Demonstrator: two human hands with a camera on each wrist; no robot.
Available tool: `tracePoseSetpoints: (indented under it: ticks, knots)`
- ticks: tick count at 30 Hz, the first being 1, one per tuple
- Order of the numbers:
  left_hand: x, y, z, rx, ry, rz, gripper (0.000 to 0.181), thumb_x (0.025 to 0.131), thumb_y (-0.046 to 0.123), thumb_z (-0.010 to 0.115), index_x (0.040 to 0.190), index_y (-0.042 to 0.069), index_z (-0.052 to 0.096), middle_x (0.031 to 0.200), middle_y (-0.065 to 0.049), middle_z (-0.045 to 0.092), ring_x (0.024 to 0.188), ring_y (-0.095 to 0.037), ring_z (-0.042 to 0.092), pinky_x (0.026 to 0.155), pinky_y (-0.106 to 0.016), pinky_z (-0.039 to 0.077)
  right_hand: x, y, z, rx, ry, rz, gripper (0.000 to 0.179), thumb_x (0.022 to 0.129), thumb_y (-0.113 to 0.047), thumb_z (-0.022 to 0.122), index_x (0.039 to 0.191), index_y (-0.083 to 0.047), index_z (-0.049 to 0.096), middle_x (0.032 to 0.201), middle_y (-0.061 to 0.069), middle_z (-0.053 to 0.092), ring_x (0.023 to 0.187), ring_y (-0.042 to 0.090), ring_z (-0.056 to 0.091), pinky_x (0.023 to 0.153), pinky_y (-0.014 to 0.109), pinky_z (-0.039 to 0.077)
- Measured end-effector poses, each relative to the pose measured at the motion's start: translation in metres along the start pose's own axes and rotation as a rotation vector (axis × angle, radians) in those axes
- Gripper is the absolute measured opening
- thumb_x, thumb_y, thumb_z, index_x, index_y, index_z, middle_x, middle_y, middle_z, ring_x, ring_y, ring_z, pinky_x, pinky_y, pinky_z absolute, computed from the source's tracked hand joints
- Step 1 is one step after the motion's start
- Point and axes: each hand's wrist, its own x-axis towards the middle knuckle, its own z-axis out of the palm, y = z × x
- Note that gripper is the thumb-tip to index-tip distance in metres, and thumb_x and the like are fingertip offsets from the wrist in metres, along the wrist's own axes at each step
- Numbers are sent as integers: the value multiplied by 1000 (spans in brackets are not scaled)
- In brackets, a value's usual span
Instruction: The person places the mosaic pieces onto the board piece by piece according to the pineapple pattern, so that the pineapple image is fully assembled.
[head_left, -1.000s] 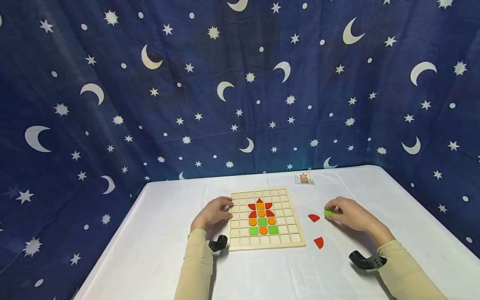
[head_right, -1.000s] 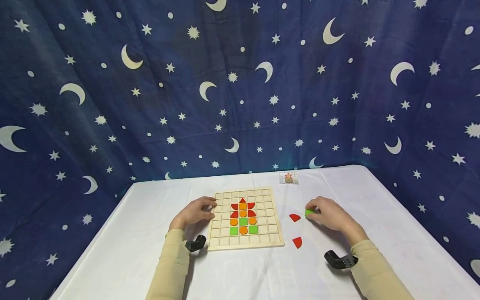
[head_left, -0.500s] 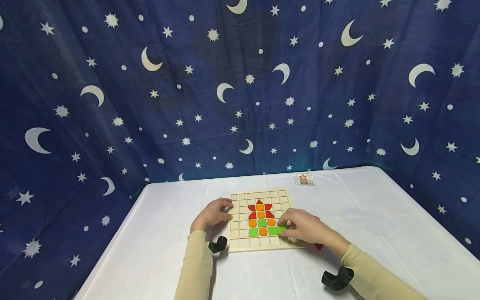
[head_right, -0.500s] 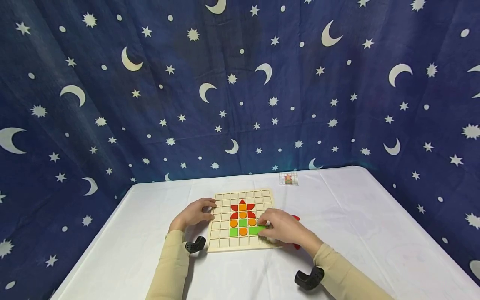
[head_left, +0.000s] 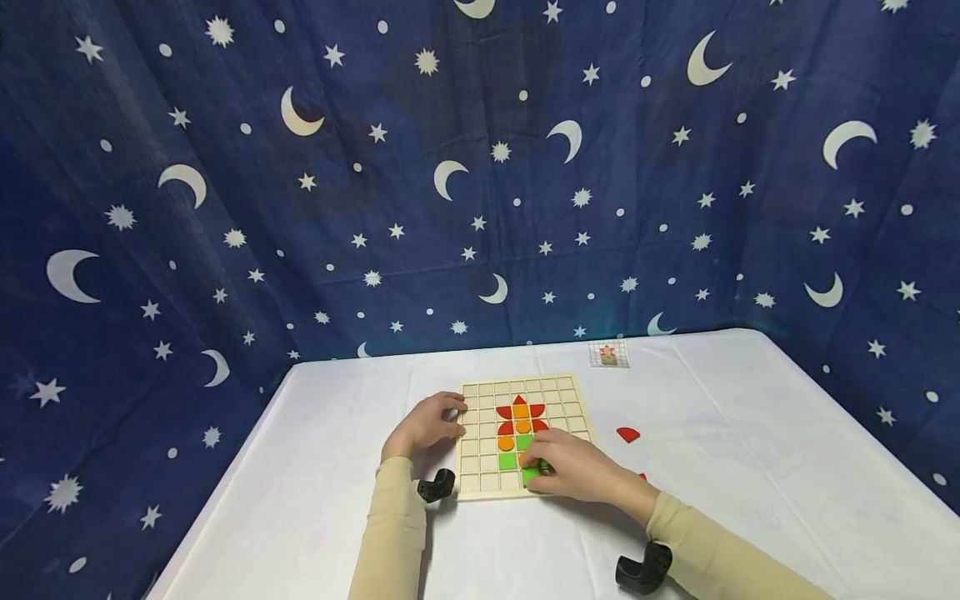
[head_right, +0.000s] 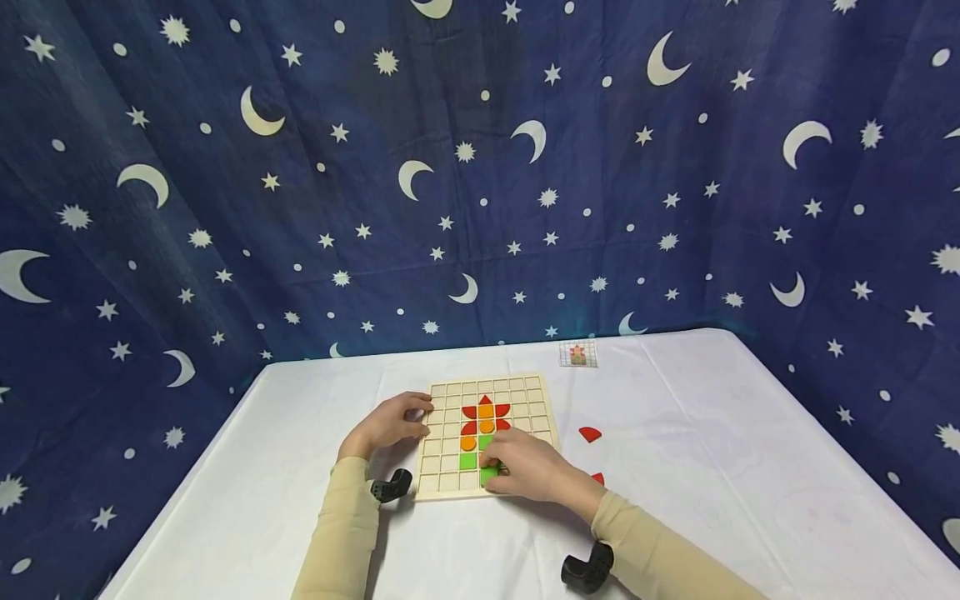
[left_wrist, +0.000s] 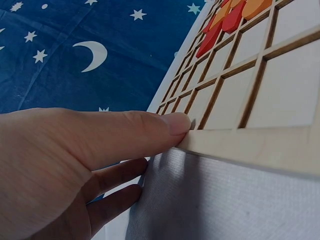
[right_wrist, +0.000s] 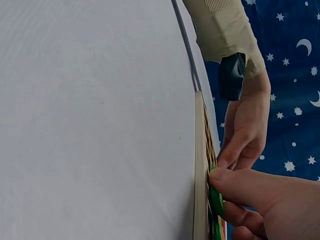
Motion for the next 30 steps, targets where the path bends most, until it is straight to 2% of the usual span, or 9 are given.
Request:
tracePoseSetpoints:
  ticks: [7,20,30]
  knots:
    - [1,-1,0,-3,5,12,41,83,10,76,122,2,67,140,-12,53,136,-34,41,115,-48,31,2,-2,2,-8,-23,33,15,82,-26,74,96,-21,72,93,-12,59,82,4,47,74,22,48]
    - [2,-2,0,16,6,18,40,83,10,76,122,2,67,140,-12,53,135,-34,42,115,-48,31,2,-3,-1,-4,-15,-12,11,82,-19,74,93,-18,71,88,-10,58,78,4,47,70,20,47]
    - [1,-1,0,3,11,14,40,83,10,76,121,2,67,139,-12,54,135,-34,42,115,-48,31,1,-3,-2,14,-18,16,12,83,-20,75,94,-18,73,91,-11,60,81,5,51,73,23,50]
